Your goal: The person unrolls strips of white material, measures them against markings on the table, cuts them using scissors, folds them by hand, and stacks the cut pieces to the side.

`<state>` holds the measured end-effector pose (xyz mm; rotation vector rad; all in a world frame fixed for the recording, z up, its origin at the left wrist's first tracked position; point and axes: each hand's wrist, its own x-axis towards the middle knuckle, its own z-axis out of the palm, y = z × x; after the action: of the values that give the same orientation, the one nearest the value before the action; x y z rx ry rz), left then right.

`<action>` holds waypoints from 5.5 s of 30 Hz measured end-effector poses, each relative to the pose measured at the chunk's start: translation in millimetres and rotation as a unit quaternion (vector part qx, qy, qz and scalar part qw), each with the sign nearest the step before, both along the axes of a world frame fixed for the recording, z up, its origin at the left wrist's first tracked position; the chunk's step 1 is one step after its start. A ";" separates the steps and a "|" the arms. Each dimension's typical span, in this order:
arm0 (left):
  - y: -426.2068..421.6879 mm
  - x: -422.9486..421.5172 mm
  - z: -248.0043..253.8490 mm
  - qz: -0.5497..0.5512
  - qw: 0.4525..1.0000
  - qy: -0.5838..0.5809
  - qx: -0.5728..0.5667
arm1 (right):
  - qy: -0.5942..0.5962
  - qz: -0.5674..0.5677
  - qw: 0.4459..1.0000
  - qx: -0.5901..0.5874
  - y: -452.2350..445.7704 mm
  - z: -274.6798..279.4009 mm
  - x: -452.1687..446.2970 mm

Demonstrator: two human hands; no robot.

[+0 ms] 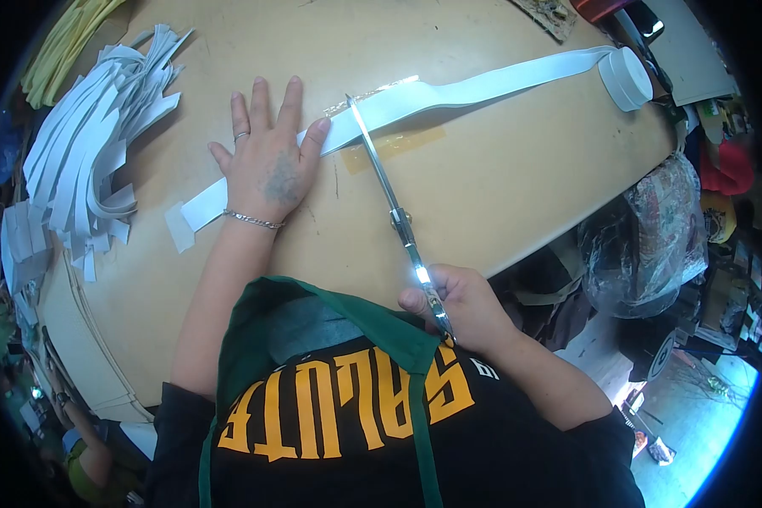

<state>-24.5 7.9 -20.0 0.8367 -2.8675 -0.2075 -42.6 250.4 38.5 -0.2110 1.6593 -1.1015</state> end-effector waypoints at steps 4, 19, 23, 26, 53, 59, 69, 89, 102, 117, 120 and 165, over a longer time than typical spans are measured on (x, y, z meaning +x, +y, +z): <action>-0.1 0.3 0.4 -0.003 1.000 0.002 -0.006 | 0.007 0.005 0.999 0.037 -4.8 4.0 0.0; 0.5 0.3 4.2 0.000 1.000 -0.013 0.011 | 0.019 0.042 0.998 0.033 -4.4 8.2 -7.3; 0.8 0.2 5.4 0.002 1.000 -0.011 0.015 | 0.018 0.043 0.998 0.028 -10.7 7.0 -10.6; 0.8 0.8 5.0 0.003 1.000 -0.008 0.019 | 0.014 0.034 0.999 0.034 -12.5 5.2 -9.7; 4.7 -0.9 14.4 0.009 0.999 -0.026 0.028 | 0.495 0.034 0.864 0.086 -30.5 41.6 -150.7; 5.6 -2.1 16.8 0.016 0.998 -0.050 0.024 | 0.561 0.036 0.802 0.202 -111.4 0.5 -259.3; 3.9 -2.4 14.0 0.012 0.998 -0.055 0.014 | 0.565 0.293 0.770 -0.049 -97.3 -6.2 -151.2; 0.0 0.0 6.2 0.011 0.999 -0.014 0.039 | 0.687 0.293 0.657 -0.099 -123.4 -24.0 -112.7; 1.9 5.2 5.7 0.018 0.994 0.051 0.098 | 0.579 0.398 0.703 0.115 -155.7 10.2 -101.0; -42.1 112.7 34.0 -0.258 0.916 0.259 0.167 | 0.564 0.305 0.754 -0.140 -124.8 26.2 -70.3; -80.3 135.5 90.2 -0.202 0.941 0.262 0.076 | 0.583 0.247 0.741 -0.223 -121.7 34.3 -99.2; -21.2 203.5 65.9 -0.031 0.988 0.092 0.119 | 0.662 -0.041 0.618 0.422 11.1 -7.7 -263.2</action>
<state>179.0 -13.3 45.9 0.7228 -2.7317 -0.6116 -305.8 261.5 30.7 -0.3587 3.3404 0.1524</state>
